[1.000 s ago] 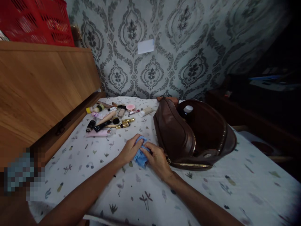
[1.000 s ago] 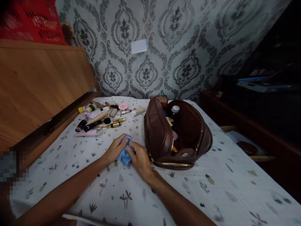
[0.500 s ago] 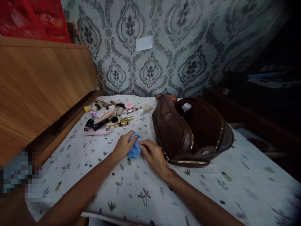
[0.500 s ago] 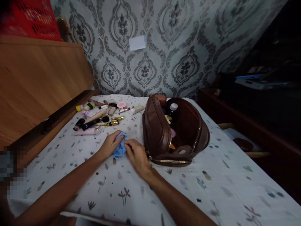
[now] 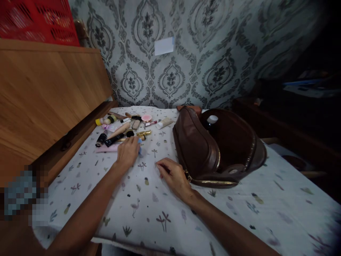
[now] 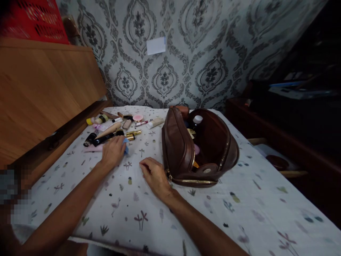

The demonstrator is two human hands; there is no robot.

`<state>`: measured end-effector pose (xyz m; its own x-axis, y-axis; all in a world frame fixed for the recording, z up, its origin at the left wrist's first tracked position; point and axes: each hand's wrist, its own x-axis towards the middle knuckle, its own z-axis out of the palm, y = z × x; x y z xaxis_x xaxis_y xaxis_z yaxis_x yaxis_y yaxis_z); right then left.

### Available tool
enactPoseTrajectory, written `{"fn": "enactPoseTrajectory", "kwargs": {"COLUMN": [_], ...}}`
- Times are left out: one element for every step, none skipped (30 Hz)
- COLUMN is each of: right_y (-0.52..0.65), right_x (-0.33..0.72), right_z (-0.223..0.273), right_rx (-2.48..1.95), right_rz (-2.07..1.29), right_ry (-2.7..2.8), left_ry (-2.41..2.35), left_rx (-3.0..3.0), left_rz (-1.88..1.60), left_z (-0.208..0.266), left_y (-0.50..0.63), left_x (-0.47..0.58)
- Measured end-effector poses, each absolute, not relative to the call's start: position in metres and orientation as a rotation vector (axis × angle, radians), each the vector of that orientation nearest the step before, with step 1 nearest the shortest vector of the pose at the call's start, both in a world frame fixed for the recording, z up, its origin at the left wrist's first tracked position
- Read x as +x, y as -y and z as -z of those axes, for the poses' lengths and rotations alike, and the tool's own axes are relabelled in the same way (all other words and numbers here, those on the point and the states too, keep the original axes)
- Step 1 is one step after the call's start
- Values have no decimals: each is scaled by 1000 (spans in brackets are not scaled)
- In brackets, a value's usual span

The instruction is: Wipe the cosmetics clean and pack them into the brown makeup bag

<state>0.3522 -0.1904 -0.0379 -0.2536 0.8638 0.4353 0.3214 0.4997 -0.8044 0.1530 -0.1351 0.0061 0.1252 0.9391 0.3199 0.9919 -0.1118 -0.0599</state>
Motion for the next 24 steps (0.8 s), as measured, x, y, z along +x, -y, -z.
{"fn": "enactPoseTrajectory", "kwargs": {"right_y": [191, 191, 190, 190, 190, 190, 189, 189, 189, 189, 189, 189, 189, 189, 189, 189, 189, 189, 189, 189, 189, 189, 189, 189], "right_x": [352, 352, 352, 352, 351, 351, 351, 351, 351, 352, 352, 352, 352, 353, 353, 353, 353, 353, 353, 353, 353, 352, 352, 352], "right_z": [38, 39, 39, 40, 40, 41, 41, 41, 41, 41, 40, 40, 40, 39, 39, 39, 39, 39, 39, 39, 39, 39, 39, 39], "right_rx": [-992, -991, -992, -991, -990, -989, -988, -986, -985, -985, -984, -982, -980, -977, -973, -967, -960, -955, -950, -949, -950, -952, -953, -952], "right_rz": [-725, -724, -725, -725, -725, -722, -720, -717, -715, -713, -709, -704, -695, -685, -674, -663, -652, -642, -636, -631, -629, -628, -628, -628], "right_ry": [1812, 1813, 1812, 1812, 1814, 1818, 1824, 1830, 1838, 1845, 1853, 1860, 1867, 1875, 1883, 1890, 1896, 1904, 1913, 1923, 1932, 1940, 1945, 1945], "left_ry": [1906, 1914, 1923, 1931, 1936, 1938, 1940, 1943, 1949, 1956, 1965, 1971, 1976, 1978, 1976, 1974, 1970, 1967, 1967, 1967, 1969, 1972, 1974, 1977], "left_rx": [-2084, -2037, -2008, -1995, -1998, -2008, -2018, -2027, -2036, -2044, -2053, -2064, -2076, -2090, -2105, -2119, -2132, -2142, -2150, -2155, -2156, -2153, -2149, -2142], "left_rz": [220, 157, 109, 76, 56, 42, 24, 3, -19, -42, -66, -91, -115, -137, -155, -169, -179, -186, -189, -190, -187, -182, -173, -162], "left_z": [-9, -12, -13, -14, -14, -13, -12, -10, -9, -9, -8, -8, -9, -9, -10, -11, -11, -12, -12, -12, -12, -12, -13, -13], "left_y": [131, 126, 122, 117, 114, 111, 108, 105, 103, 100, 97, 94, 91, 88, 85, 82, 80, 79, 78, 78, 79, 79, 81, 82], "left_x": [147, 141, 136, 132, 130, 129, 128, 129, 130, 131, 133, 134, 135, 135, 135, 135, 135, 135, 135, 134, 134, 134, 134, 134]}}
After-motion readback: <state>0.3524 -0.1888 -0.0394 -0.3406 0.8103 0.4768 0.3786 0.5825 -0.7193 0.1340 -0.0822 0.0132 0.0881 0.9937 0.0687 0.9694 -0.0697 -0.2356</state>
